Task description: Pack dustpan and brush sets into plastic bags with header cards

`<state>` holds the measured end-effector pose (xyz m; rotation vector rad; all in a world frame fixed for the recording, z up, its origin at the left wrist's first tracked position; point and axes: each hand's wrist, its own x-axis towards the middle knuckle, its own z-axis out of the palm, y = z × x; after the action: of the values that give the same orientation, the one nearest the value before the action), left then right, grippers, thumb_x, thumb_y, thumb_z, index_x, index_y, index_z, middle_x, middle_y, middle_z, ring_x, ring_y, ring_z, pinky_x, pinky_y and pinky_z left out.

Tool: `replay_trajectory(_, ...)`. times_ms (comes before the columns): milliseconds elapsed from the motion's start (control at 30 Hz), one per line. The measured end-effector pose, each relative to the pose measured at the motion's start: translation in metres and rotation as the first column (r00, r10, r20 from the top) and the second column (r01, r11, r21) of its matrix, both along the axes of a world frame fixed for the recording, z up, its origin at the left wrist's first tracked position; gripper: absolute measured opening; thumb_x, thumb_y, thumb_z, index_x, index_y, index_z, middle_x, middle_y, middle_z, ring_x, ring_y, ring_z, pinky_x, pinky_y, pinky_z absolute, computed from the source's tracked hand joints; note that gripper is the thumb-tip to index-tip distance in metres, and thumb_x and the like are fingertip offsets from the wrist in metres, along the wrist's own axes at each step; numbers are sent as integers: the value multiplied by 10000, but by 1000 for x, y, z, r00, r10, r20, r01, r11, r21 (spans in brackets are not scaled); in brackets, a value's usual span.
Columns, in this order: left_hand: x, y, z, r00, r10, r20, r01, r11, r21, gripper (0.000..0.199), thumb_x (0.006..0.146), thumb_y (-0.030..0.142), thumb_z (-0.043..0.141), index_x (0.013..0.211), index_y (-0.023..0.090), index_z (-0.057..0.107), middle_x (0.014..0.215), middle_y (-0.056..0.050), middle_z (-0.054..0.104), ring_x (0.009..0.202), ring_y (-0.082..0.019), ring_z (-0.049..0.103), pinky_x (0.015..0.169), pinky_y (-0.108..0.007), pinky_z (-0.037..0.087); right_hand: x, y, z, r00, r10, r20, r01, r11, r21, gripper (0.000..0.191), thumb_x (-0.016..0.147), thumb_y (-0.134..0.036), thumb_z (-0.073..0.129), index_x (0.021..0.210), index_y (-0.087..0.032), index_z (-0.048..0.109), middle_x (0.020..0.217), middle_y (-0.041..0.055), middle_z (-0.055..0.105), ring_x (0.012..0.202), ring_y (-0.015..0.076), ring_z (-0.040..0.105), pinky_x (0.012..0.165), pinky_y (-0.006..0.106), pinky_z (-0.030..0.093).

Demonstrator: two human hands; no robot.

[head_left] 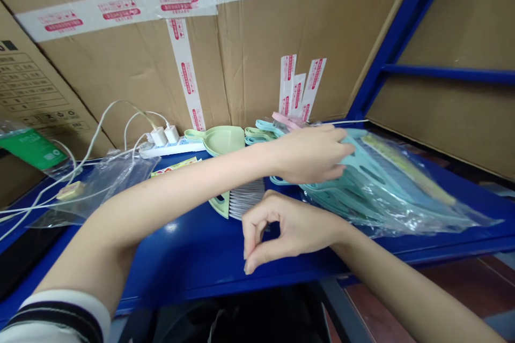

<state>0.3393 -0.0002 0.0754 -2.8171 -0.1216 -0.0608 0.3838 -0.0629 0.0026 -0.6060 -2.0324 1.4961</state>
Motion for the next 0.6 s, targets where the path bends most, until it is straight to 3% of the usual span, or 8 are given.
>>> replay_trajectory(133,-70,14,10,984,12,176,-3,999,-52,383,984,257,371,1294,107,539,1130,-139,587,1083,-252,546,918,-381,463,-4,-4,-1,996,86,6,-87,993,79,106,780,-233,742,789,-128,732,790,73,777,716,154,735,705,225,558)
replay_trajectory(233,-132,15,5,968,85,238,-84,996,-16,418,989,247,335,1331,77,506,1069,-143,582,1017,-247,545,890,-391,470,-12,-15,1,969,243,-35,-233,955,183,164,848,-229,678,826,-80,741,887,144,772,848,188,738,790,239,555)
replay_trajectory(300,-172,11,-3,954,146,261,-160,987,34,424,994,263,331,1328,77,513,980,-122,583,922,-232,549,856,-385,478,-13,-24,6,951,285,-121,-241,926,289,251,906,-259,611,785,-75,732,912,171,765,873,189,730,780,236,555)
replay_trajectory(367,-207,5,-11,946,189,264,-213,975,67,410,989,239,329,1320,92,522,960,-112,588,890,-218,551,834,-366,485,-10,-28,14,967,131,-217,-43,930,366,263,947,-282,550,836,-127,730,850,113,767,787,155,719,703,228,555)
replay_trajectory(433,-235,1,-20,939,221,262,-252,964,89,398,984,229,340,1317,112,524,949,-104,601,858,-211,554,799,-353,495,-2,-23,23,947,-198,-251,288,870,399,218,962,-259,509,888,-220,711,732,24,722,631,121,657,602,229,525)
replay_trajectory(500,-256,-1,-27,933,238,272,-272,957,98,397,974,213,344,1313,126,530,923,-96,610,826,-208,556,763,-347,503,3,-8,26,772,-597,-219,623,641,448,169,942,-275,512,939,-235,676,758,26,673,615,143,603,566,265,492)
replay_trajectory(533,-264,-1,-30,927,245,284,-284,953,104,397,968,212,350,1310,136,536,908,-92,613,808,-208,554,749,-350,505,3,3,24,696,-702,-147,665,555,499,171,927,-281,510,977,-222,661,792,42,660,625,162,583,585,297,486)
replay_trajectory(600,-276,0,-35,912,262,316,-307,946,101,400,954,214,364,1303,158,551,887,-85,618,777,-206,550,727,-352,509,-1,23,16,637,-771,0,621,514,592,238,911,-316,474,1058,-210,628,802,52,641,588,176,539,587,339,465)
